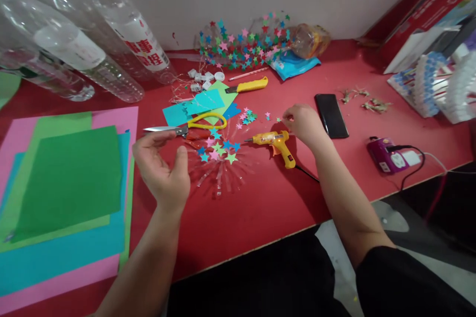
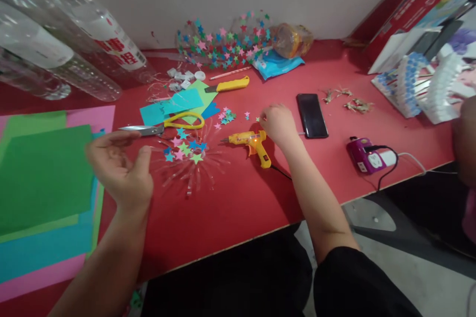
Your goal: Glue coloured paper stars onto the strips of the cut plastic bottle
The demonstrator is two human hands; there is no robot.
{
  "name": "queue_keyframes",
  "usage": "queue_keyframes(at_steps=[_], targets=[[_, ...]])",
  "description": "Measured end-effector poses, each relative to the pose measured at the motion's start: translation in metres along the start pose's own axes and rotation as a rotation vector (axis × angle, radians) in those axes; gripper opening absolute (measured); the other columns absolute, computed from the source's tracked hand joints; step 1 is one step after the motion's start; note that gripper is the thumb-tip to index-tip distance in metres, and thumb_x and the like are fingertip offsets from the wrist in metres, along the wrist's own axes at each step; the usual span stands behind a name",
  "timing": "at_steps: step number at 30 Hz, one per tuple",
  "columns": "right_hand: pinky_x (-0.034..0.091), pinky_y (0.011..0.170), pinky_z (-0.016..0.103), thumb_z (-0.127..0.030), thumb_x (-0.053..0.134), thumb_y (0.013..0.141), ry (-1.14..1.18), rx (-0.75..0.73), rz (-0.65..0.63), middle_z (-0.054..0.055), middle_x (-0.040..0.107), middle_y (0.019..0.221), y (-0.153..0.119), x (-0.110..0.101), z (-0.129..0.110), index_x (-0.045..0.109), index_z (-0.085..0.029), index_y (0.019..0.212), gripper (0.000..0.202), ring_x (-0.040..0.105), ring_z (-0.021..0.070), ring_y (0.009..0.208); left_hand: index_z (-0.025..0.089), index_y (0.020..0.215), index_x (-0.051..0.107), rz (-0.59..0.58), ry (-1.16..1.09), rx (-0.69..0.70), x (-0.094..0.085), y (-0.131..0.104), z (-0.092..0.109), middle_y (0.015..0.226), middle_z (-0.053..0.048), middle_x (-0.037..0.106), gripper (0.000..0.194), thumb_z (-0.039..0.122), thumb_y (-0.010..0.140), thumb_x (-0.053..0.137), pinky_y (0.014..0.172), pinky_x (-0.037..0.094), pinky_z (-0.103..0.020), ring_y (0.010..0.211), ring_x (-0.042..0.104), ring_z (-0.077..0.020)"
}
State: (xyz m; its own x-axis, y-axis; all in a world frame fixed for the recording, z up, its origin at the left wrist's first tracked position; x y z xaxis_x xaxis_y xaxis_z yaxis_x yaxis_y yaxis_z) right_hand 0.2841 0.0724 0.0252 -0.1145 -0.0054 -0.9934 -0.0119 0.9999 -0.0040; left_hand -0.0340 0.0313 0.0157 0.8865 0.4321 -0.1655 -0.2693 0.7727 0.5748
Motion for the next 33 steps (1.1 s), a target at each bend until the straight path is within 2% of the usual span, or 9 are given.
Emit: queue_keyframes(at_steps=[6,10,14,22,27,30,33], targets=[[0.045,0.074,0.034,-0.02,0.052,0.085,-0.076,-0.021,-0.067,0.014,0.072,0.094,0.014,0.006,-0.006,0.074,-0.015,0.093,0.025,0.063,0.0242,0.087,0.022,0.102,0.057,0.01,-0.049,0.017,0.0,0.0,0.0,0.1,-0.006,0.061,0.036,0.018,0.07,0.073,0.091,0.05,-0.045,0.096,0.062,-0.0235],[0.044,0.075,0.034,-0.028,0.051,0.088,-0.105,-0.026,-0.068,0.015,0.072,0.1,0.017,0.005,-0.004,0.074,-0.016,0.099,0.028,0.062,0.0261,0.093,0.022,0.101,0.056,0.006,-0.01,0.011,0.0,0.0,0.0,0.1,-0.006,0.062,0.033,0.022,0.071,0.072,0.091,0.051,-0.046,0.097,0.063,-0.0242],[0.043,0.071,0.035,-0.034,0.054,0.087,-0.139,-0.012,-0.097,0.017,0.072,0.098,0.017,0.004,-0.001,0.074,-0.015,0.099,0.03,0.063,0.0271,0.088,0.023,0.099,0.056,0.005,-0.002,-0.003,0.0,0.0,0.0,0.099,-0.006,0.063,0.033,0.022,0.071,0.073,0.091,0.051,-0.047,0.096,0.063,-0.0247],[0.041,0.077,0.031,-0.02,0.05,0.087,-0.098,-0.106,-0.104,0.013,0.069,0.104,0.012,0.01,0.0,0.072,-0.017,0.101,0.026,0.06,0.0234,0.098,0.023,0.101,0.06,0.008,-0.028,0.048,-0.002,0.003,-0.001,0.099,-0.006,0.063,0.03,0.019,0.075,0.072,0.09,0.05,-0.046,0.095,0.063,-0.0234],[0.041,0.075,0.032,-0.02,0.05,0.087,-0.04,-0.114,-0.072,0.013,0.068,0.102,0.014,0.016,0.005,0.072,-0.016,0.099,0.025,0.06,0.023,0.092,0.022,0.098,0.06,-0.001,-0.008,0.084,-0.003,0.008,0.004,0.096,-0.004,0.061,0.022,0.019,0.078,0.066,0.087,0.051,-0.04,0.094,0.061,-0.0199],[0.041,0.072,0.031,-0.022,0.054,0.085,-0.016,-0.12,-0.076,0.01,0.068,0.102,0.013,0.017,0.004,0.072,-0.018,0.099,0.023,0.06,0.0223,0.091,0.022,0.097,0.06,-0.015,-0.022,0.098,-0.003,0.013,0.012,0.096,-0.004,0.06,0.021,0.018,0.077,0.067,0.088,0.052,-0.038,0.095,0.061,-0.0191],[0.039,0.068,0.029,-0.019,0.053,0.084,-0.015,-0.105,-0.088,0.01,0.069,0.101,0.012,0.017,0.002,0.071,-0.018,0.095,0.021,0.061,0.0213,0.089,0.022,0.097,0.062,-0.054,-0.089,0.099,0.001,0.025,0.029,0.095,-0.003,0.061,0.02,0.015,0.078,0.067,0.088,0.051,-0.037,0.094,0.061,-0.0182]])
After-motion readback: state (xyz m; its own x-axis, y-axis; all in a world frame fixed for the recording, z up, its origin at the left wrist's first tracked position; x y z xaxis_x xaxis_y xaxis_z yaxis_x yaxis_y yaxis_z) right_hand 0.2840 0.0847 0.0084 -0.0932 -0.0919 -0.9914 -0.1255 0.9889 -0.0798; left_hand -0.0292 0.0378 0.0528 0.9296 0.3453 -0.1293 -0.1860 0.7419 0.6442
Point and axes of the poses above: each hand's wrist, its own y-axis towards the middle knuckle, its own x-axis out of the palm, z = x × y, the point moved 2 cm from there along y, towards the middle knuckle
